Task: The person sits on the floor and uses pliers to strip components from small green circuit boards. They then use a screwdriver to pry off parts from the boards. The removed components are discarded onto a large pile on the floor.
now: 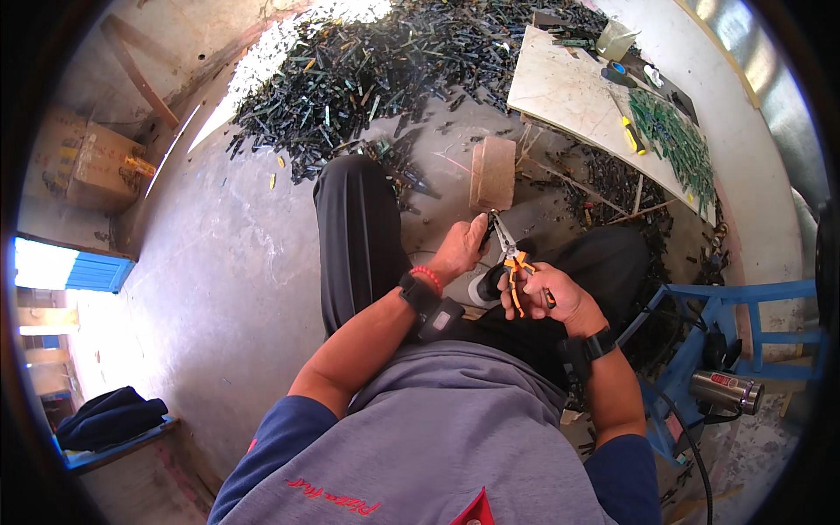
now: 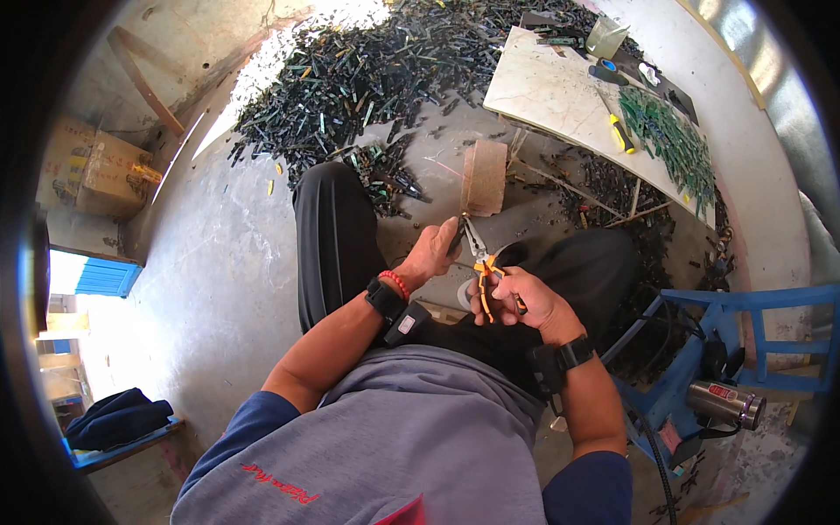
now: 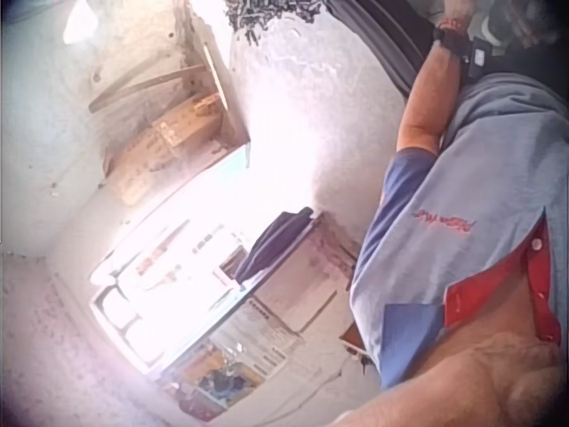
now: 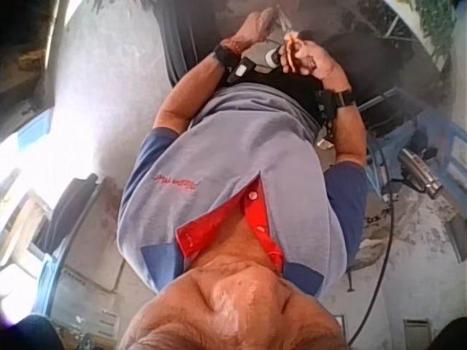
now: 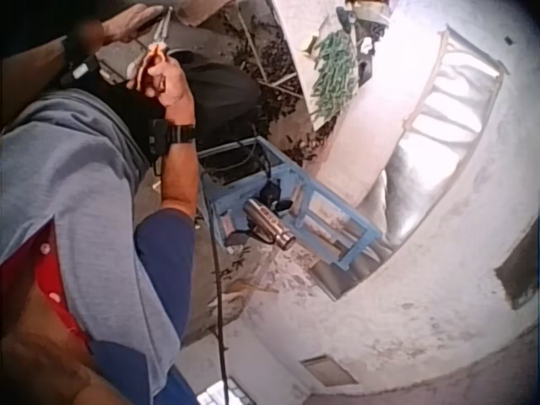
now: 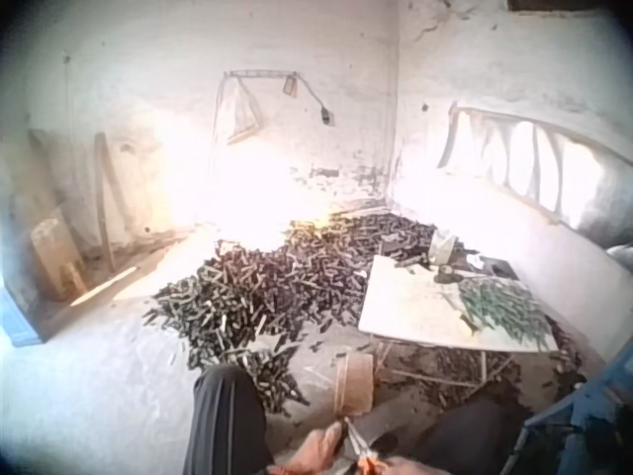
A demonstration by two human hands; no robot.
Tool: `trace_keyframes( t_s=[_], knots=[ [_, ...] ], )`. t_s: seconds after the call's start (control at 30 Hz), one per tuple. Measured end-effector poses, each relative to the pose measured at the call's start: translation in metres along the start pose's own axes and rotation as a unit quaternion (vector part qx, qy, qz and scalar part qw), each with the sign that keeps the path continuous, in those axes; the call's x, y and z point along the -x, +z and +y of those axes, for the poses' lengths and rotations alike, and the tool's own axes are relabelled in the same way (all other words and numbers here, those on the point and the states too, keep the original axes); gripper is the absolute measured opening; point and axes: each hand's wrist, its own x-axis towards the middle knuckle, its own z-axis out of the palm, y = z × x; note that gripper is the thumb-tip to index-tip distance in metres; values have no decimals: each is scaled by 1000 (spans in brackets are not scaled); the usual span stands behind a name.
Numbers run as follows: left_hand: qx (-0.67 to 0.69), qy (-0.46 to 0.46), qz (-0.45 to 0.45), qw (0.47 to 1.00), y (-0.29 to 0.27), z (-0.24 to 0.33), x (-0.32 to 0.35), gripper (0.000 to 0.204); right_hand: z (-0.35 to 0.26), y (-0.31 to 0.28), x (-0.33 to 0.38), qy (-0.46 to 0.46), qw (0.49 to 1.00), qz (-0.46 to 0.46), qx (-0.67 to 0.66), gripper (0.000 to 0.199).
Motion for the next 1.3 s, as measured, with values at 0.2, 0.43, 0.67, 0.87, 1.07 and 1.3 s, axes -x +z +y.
trace_keyframes(
  t_s=[0.2,0.43,0.67,0.87,1.07,1.3],
  knots=[
    [-216,206,26,954,-4,-18,-9,22,-4,0,3,2,998,18,57,41],
    [-206,121,14,971,-4,-29,-19,27,-9,0,6,32,992,57,104,37],
    [-248,153,33,956,-4,-36,-19,28,-7,7,2,19,978,102,179,31],
    [-127,67,17,990,-1,-24,-14,19,8,0,-7,-31,932,159,323,26],
    [117,-81,-16,990,5,2,2,47,-5,13,2,3,948,156,277,27],
    [97,-71,-9,993,8,11,8,55,20,-1,-7,-85,824,248,502,21]
  ],
)
